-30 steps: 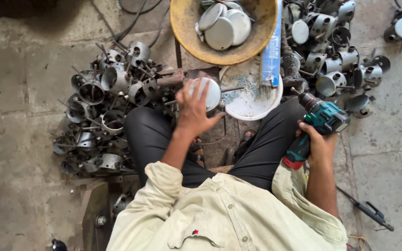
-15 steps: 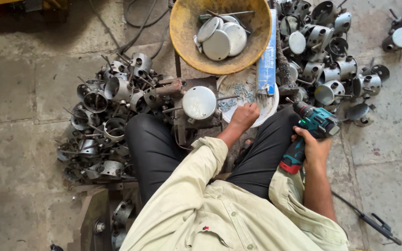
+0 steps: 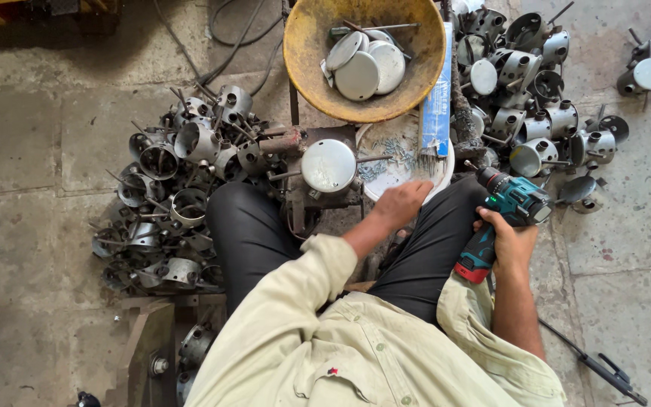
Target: The person sits cross-legged and uses a cordless drill to drive screws into white circular metal caps, securing them to cylindrical metal housings. They repeatedly pick up caps and housings, align them, and fasten them together before placing the assembled units into a yellow bowl.
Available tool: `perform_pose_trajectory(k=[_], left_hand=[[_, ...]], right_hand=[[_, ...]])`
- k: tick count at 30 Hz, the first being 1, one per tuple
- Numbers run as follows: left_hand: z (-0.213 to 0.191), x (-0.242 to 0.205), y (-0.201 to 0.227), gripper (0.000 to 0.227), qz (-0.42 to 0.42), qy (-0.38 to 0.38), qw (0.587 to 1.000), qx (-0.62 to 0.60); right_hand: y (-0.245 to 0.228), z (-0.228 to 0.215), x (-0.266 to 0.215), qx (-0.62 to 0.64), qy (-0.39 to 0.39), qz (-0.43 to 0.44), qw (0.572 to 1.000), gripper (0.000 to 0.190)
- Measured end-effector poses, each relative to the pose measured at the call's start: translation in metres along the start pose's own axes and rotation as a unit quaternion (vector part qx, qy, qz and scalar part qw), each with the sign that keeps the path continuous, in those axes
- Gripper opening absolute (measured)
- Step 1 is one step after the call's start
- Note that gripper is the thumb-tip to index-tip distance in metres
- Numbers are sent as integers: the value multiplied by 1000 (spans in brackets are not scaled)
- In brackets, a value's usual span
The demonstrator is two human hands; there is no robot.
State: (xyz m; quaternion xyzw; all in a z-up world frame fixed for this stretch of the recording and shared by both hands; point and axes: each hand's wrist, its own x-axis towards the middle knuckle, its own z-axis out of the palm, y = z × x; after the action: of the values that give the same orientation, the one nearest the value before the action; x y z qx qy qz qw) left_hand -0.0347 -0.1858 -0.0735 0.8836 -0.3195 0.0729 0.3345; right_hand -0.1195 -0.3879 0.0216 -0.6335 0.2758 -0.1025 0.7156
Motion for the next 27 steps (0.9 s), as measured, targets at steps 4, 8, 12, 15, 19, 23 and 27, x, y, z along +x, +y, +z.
perform_pose_trajectory(k=[4, 8, 12, 15, 19, 23, 27], left_hand=[[-50, -51, 29, 34, -49, 62, 979, -186], [-100, -94, 20, 19, -172, 138, 942, -253], [-137, -121, -15, 8, -347, 205, 790, -462], [-152, -131, -38, 9, -360, 295, 705, -534], [-156, -129, -50, 14, -399, 323, 592, -621], [-149, -115, -40, 13, -370, 296, 538, -697], [-126, -106, -1, 16, -363, 238, 555, -710]], right_hand=[[-5, 0, -1, -6, -7, 1, 1000, 30], [-10, -15, -20, 4, -47, 47, 998, 36], [-2, -37, -58, 4, -59, 129, 990, 36], [8, -62, -84, -49, -115, 150, 981, 33], [29, -84, -115, -116, -151, 215, 958, 32], [46, -76, -143, -225, -174, 152, 947, 38], [39, -53, -155, -315, -164, 17, 935, 38]])
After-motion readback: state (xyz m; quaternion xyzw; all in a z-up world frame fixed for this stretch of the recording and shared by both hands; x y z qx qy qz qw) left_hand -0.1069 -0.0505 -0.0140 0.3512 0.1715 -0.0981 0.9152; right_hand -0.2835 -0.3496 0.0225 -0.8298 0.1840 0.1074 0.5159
